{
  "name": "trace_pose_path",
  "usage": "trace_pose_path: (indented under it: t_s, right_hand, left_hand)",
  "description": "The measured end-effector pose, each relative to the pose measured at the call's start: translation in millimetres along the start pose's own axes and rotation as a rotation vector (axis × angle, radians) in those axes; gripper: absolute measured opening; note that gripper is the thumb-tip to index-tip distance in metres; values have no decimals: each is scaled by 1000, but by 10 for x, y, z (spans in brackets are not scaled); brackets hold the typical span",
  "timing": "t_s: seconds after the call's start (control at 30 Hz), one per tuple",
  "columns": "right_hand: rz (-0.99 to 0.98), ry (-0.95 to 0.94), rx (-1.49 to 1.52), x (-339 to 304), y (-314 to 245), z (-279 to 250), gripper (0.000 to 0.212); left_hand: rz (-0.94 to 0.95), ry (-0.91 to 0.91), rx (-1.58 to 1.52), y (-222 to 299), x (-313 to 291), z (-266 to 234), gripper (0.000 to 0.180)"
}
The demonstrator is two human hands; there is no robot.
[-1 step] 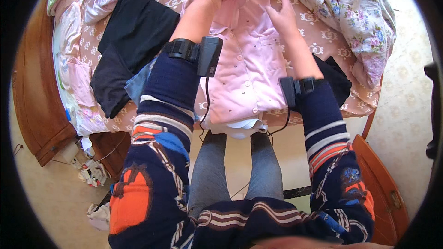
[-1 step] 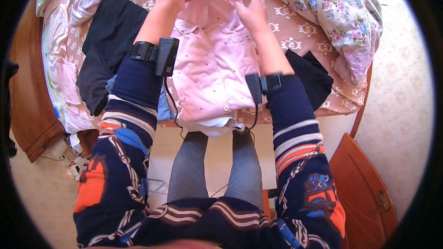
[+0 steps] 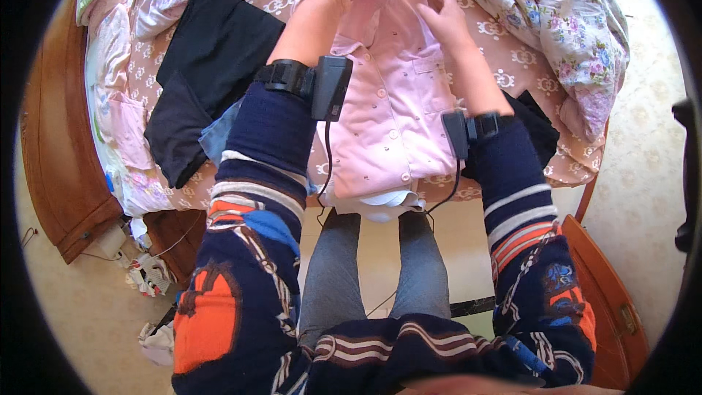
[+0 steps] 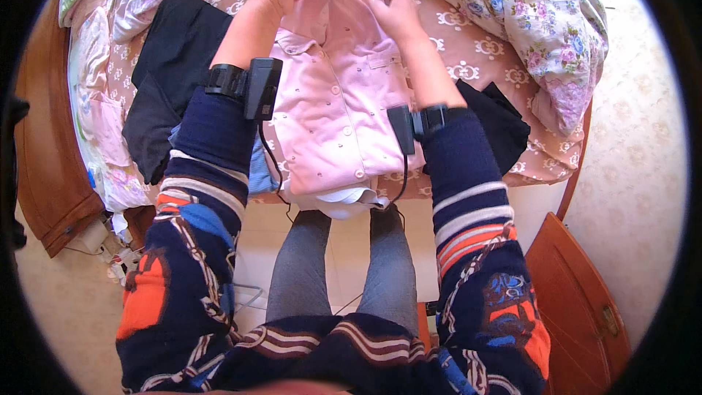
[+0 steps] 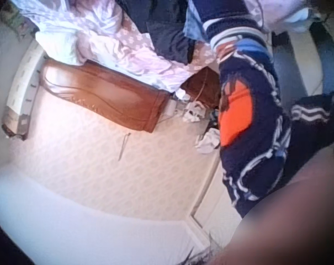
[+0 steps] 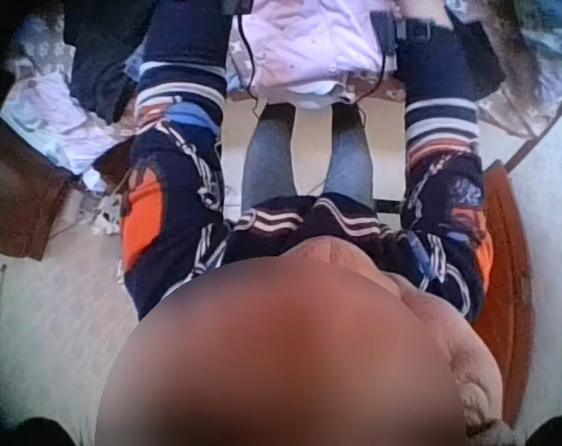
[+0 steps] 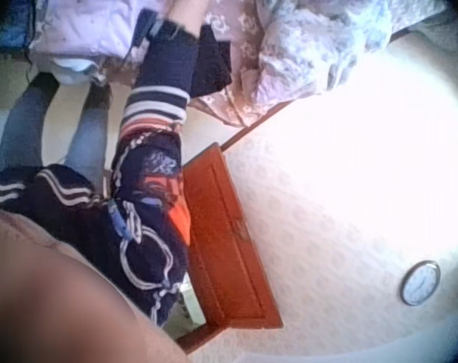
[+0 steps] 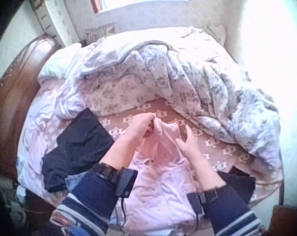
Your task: The person folds a pink shirt, a blue top, and a black garment on a bed, then places them into a wardrobe. The person also smooths and adjusts the bedsheet and blanket.
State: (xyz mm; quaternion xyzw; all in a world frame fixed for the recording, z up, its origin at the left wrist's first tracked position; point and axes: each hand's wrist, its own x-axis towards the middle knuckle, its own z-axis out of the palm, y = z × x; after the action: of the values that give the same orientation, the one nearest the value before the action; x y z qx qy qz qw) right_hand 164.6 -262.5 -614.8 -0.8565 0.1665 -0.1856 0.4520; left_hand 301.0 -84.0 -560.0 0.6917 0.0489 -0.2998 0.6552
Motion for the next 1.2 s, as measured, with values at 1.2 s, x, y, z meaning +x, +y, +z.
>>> trace_pose_path:
  t_s: [1.2]
  right_hand:
    - [817, -461, 650, 489, 101, 708, 27]
  left_hand:
    - [851, 451, 1208, -1359, -573, 209, 5]
